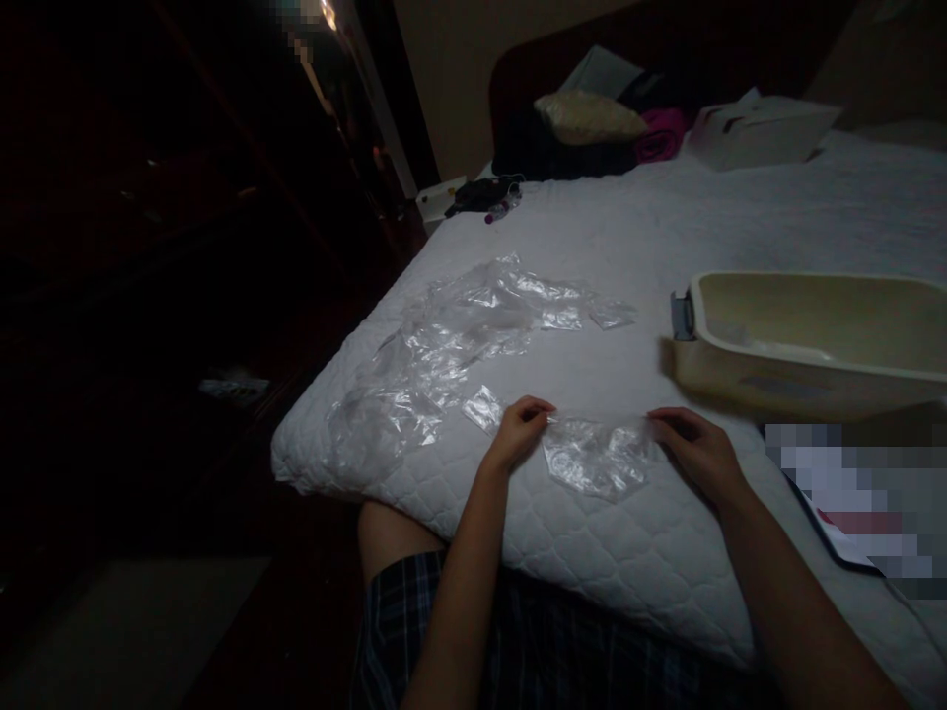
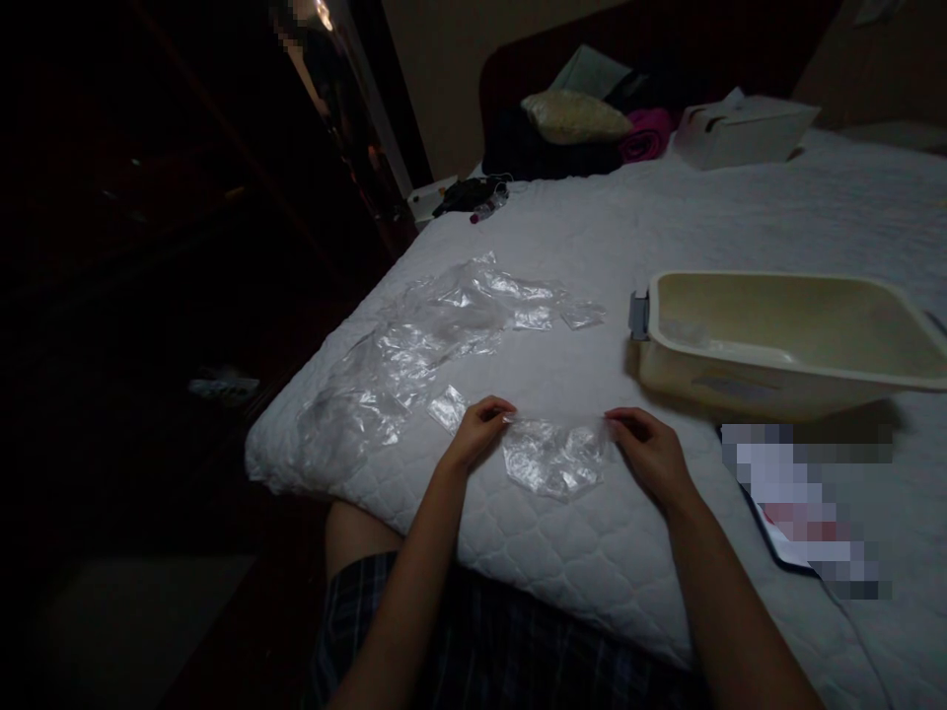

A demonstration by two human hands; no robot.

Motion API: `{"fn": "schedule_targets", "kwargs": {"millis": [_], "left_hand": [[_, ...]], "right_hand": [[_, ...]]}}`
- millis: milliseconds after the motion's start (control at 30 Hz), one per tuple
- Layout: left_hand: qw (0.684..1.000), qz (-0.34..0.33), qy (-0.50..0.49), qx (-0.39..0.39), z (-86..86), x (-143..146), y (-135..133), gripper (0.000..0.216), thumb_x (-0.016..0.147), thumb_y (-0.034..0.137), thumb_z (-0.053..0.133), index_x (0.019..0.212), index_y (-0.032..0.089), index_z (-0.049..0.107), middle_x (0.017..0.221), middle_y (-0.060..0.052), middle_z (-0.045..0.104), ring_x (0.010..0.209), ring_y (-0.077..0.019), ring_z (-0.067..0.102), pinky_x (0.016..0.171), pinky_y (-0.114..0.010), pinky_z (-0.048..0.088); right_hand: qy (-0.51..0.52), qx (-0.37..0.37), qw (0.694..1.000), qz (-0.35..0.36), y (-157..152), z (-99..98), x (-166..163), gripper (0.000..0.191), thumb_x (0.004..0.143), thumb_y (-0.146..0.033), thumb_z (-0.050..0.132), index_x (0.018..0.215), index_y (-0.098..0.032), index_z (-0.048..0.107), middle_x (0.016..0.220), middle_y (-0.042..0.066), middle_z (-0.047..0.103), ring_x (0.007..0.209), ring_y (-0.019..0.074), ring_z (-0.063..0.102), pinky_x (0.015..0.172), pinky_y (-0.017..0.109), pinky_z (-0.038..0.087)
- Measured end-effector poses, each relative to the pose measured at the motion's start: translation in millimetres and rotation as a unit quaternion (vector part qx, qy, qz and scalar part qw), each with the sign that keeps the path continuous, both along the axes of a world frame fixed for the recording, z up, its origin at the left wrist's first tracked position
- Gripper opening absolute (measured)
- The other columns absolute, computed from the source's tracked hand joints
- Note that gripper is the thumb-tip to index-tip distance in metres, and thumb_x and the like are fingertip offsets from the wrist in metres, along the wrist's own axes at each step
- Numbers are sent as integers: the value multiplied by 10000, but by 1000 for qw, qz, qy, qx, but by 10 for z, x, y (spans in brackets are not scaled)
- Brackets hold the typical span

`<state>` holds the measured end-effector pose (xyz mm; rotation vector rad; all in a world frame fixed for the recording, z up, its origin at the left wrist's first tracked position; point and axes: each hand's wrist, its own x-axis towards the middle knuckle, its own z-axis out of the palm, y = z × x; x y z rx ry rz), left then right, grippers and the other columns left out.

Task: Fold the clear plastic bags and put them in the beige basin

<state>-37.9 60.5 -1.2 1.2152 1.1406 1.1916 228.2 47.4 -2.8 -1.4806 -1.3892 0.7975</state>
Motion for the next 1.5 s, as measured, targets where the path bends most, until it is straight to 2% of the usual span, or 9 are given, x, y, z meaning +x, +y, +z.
{"fn": "schedule_targets", "kwargs": {"millis": [233, 433, 600, 733, 833, 1000, 1167, 1300, 1500], "left_hand": [[997, -15, 18, 70, -11, -24, 1, 134, 661, 98, 552, 666, 162, 670, 793, -17, 611, 776, -117, 563, 747, -236, 418], [997, -14, 38, 70, -4, -7, -4, 121, 675, 103, 556, 608, 164, 635, 810, -23, 608, 814, -126, 564, 819, -262, 415], [991, 15, 54, 119, 42, 1, -41, 185, 690, 57, 491, 607, 168, 614, 977, -43, 625, 944, -152, 564, 849, -276, 414], [983, 5, 111, 147, 209, -30, -89, 278, 662, 3, 415, 670, 177, 632, 1058, -54, 639, 1000, -172, 574, 882, -306, 427], [958, -10, 229, 173, 414, -20, -150, 321, 670, -6, 413, 761, 187, 653, 1139, -63, 621, 1075, -192, 557, 963, -339, 409], [890, -91, 381, 235, 602, 119, -281, 331, 729, 48, 517, 1007, 187, 630, 1265, -107, 560, 1198, -242, 486, 1050, -393, 352], [839, -147, 472, 226, 466, 163, -392, 186, 753, 49, 504, 819, 161, 638, 1034, -141, 642, 1057, -258, 560, 972, -389, 409], [854, -125, 453, 222, 369, 116, -456, 207, 788, 72, 494, 878, 177, 648, 1067, -129, 639, 1050, -245, 564, 958, -373, 416], [880, -77, 407, 233, 342, 96, -447, 249, 814, 89, 506, 987, 183, 660, 1232, -127, 590, 1182, -252, 510, 1034, -427, 357]], "right_hand": [[-8, -3, 1000, 4, 5, -41, 28, 218, 704, -374, 611, 839, -217, 678, 857, 58, 697, 792, 223, 632, 764, 383, 495], [-7, 3, 1000, 7, -5, -34, 9, 237, 709, -365, 588, 871, -225, 689, 920, 63, 697, 779, 216, 626, 781, 397, 496], [27, -1, 1000, -10, -20, -16, -12, 292, 745, -382, 574, 971, -222, 668, 966, 71, 677, 706, 189, 620, 738, 391, 508], [-66, 94, 993, -36, -60, 53, -40, 236, 788, -345, 532, 947, -234, 666, 1006, 79, 638, 878, 226, 608, 804, 397, 489], [-169, 158, 971, -61, -140, 176, -105, 262, 841, -309, 460, 995, -232, 658, 1025, 96, 627, 924, 234, 596, 837, 402, 477], [-336, 189, 915, 115, -350, 229, -282, 423, 888, -338, 403, 1266, -201, 534, 1319, 129, 533, 1223, 283, 472, 1023, 499, 348], [-411, 161, 871, 214, -485, -38, -351, 512, 898, -422, 396, 1365, -214, 437, 1426, 130, 424, 1334, 281, 345, 1080, 564, 218], [-344, 157, 901, 213, -451, -86, -290, 445, 911, -403, 391, 1309, -235, 499, 1403, 114, 461, 1307, 265, 392, 1070, 558, 247], [-143, 162, 971, 99, -417, 168, -225, 269, 858, -377, 490, 1011, -233, 657, 1197, 104, 600, 1110, 245, 553, 936, 419, 446]]}}
